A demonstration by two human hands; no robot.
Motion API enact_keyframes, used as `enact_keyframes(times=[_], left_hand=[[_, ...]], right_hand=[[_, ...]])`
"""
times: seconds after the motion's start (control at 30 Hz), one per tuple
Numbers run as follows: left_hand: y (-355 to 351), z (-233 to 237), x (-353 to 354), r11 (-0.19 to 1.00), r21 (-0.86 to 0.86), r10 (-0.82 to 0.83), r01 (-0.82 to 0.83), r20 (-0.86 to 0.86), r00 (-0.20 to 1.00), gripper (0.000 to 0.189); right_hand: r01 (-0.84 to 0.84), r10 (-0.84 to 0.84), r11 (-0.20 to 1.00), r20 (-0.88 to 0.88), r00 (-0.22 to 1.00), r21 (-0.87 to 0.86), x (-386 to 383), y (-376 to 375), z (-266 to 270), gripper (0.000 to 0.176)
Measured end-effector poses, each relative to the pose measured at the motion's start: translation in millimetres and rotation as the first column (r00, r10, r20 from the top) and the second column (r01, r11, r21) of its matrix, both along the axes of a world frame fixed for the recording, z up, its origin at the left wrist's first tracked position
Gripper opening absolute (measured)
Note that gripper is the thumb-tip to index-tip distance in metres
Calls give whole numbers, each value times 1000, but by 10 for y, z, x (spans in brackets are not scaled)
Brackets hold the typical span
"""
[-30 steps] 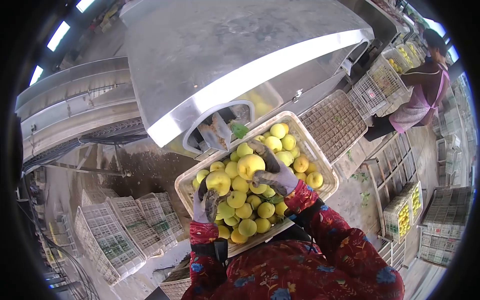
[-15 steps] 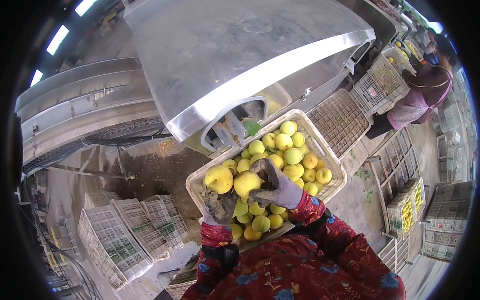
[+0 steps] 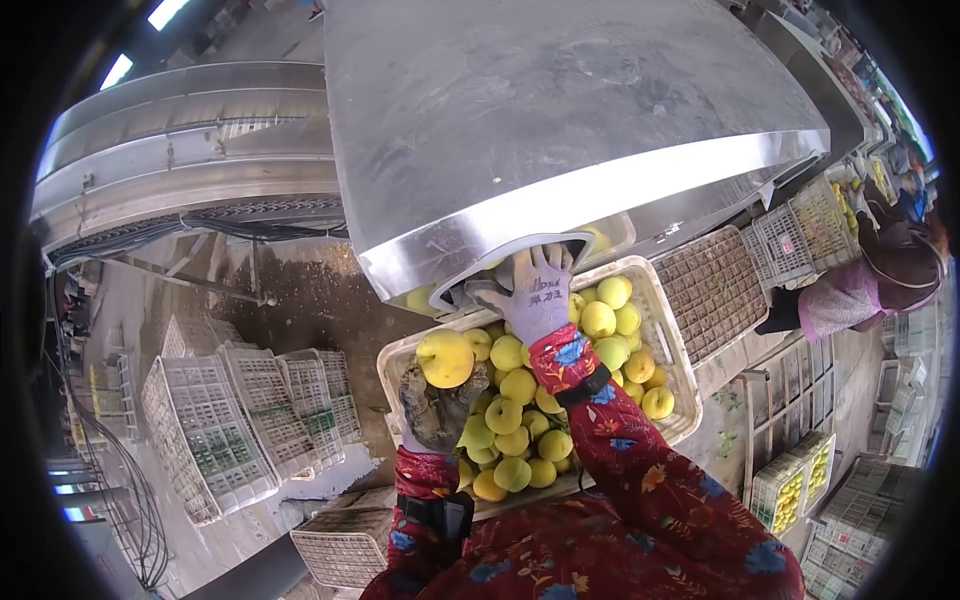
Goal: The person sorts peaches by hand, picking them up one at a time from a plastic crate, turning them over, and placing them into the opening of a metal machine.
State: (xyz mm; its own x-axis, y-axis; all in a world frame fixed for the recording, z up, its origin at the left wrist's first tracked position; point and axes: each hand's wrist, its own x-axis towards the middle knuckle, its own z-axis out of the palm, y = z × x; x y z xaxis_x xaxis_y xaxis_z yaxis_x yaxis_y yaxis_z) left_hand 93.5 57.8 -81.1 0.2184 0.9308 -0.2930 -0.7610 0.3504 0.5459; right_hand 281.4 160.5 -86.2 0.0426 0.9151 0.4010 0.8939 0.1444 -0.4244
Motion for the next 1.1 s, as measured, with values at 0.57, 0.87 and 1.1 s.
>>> enact_keyframes(times=[0.57,0.87,1.1], left_hand=[[-453,-354,355,640,-278,80,716,-903,-422,87],[-304,-325,-148,975,-133,-224,180,-548,806,55],[-204,-80,220,987,-67,-145,146,19,989,78]], right_hand=[[-84,83,996,-62,995,-11,156,-11,118,59],[-232,254,811,-33,967,-537,422,-817,-200,62],[-428,276,855,-441,854,-294,275,-973,624,77]])
